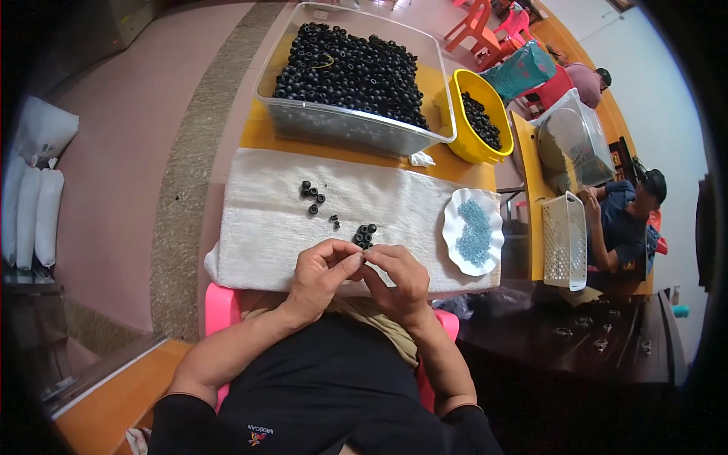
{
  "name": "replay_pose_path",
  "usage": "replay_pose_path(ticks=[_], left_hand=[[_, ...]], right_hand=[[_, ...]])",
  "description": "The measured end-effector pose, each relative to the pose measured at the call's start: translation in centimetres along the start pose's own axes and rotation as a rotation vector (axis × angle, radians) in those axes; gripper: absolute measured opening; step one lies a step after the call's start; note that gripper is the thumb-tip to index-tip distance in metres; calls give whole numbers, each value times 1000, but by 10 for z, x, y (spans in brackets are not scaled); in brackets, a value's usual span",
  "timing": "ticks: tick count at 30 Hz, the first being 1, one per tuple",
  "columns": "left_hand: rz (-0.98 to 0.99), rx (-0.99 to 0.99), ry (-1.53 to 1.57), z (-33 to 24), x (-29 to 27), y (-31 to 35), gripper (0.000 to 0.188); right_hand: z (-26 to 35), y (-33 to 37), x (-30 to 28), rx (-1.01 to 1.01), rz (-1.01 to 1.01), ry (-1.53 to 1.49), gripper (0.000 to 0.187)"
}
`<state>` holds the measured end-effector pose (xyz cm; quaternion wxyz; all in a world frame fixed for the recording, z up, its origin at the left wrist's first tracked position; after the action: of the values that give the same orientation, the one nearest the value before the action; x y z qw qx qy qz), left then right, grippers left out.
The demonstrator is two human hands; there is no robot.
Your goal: Sorting small black seeds or beads by hand on a table into different containers.
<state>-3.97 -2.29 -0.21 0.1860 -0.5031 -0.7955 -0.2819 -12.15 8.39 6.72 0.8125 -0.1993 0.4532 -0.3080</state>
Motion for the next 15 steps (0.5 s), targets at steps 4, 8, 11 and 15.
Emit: replay_pose_path(ticks=[4,8,11,15], left_hand=[[1,-21,42,1,0,0,12],[48,-98,77,3,-1,0,11],[107,-208,164,7,3,1,12],[201,-295,188,6,8,2,14]], right_hand=[[-1,1,-1,16,-11,-50,33],[-13,2,-6,89,55,-241,31],[-23,6,-10,215,137,-435,25],[-24,6,-16,280,256,-546,19]])
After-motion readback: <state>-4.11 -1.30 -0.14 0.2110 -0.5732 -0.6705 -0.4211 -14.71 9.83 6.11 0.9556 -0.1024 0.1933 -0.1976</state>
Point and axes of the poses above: each hand's wrist, its own y-axis away from the middle knuckle, its own x-axis out of the palm, z = x × y, the point moved 5 cm from there along -y, towards the middle knuckle, and after that the axes turned 5 degrees about -x, right-handed, at the moved point
